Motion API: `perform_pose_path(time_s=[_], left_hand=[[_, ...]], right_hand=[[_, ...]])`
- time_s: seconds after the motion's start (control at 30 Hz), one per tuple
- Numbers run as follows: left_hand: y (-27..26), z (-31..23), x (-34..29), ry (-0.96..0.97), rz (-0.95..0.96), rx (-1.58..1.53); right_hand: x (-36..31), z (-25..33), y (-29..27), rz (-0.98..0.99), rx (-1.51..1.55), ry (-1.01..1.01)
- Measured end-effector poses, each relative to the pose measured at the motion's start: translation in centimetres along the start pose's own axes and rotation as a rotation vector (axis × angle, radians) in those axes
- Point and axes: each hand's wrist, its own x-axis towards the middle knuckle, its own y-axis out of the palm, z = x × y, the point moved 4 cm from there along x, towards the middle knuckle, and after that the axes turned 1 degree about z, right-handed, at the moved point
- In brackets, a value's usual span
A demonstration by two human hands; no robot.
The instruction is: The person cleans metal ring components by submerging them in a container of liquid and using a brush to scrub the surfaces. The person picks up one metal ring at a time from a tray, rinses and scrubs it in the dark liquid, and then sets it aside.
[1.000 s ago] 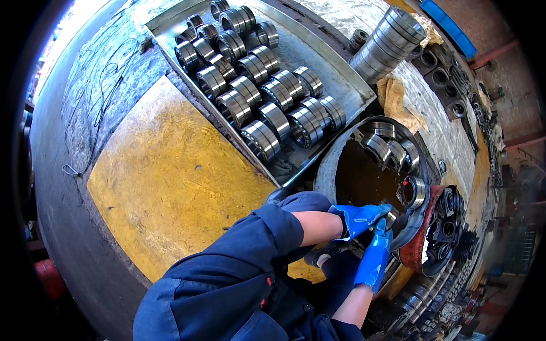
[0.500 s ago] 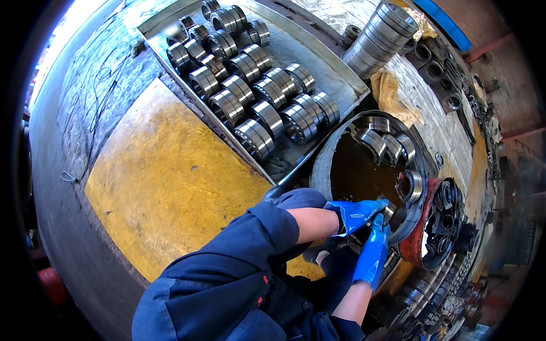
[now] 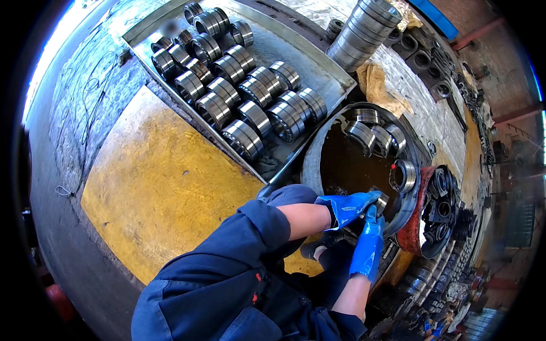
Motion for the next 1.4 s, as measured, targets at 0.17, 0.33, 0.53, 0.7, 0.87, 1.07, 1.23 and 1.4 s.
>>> perform_pose_path(time_s=[0.17, 0.33, 0.53, 0.7, 0.87, 1.07, 1.23, 1.4], left_hand=[[-1.1, 1.3, 1.5, -0.036, -0.02, -0.067], [-0.6, 0.8, 1.0, -0.009, -0.013, -0.032], [0.4, -0.6, -0.7, -0.021, -0.029, -0.004], [0.3, -1.2, -1.2, -0.014, -0.043, 0.004], [0.1, -0.6, -0.5, -0.008, -0.002, -0.008], [0.3, -0.8, -0.7, 0.018, -0.005, -0.018], [0.3, -0.8, -0.6, -0.022, 0.001, 0.017], [0.6, -1.4, -1.3, -0.033, -0.025, 0.038]], right_hand=[[-0.2, 0.3, 0.5, 0.009, -0.012, -0.007], [-0.3, 0.5, 0.3, -0.011, -0.056, -0.015], [-0.3, 0.8, 0.6, -0.009, 0.013, -0.033], [-0.3, 0.9, 0.8, -0.019, 0.073, -0.032], [-0.5, 1.6, 0.5, -0.027, 0.001, -0.025], [0.0, 0.5, 0.4, 0.042, 0.02, -0.009], [0.0, 0.5, 0.2, 0.013, 0.005, 0.003], [-0.5, 1.5, 0.6, 0.016, 0.056, 0.056]])
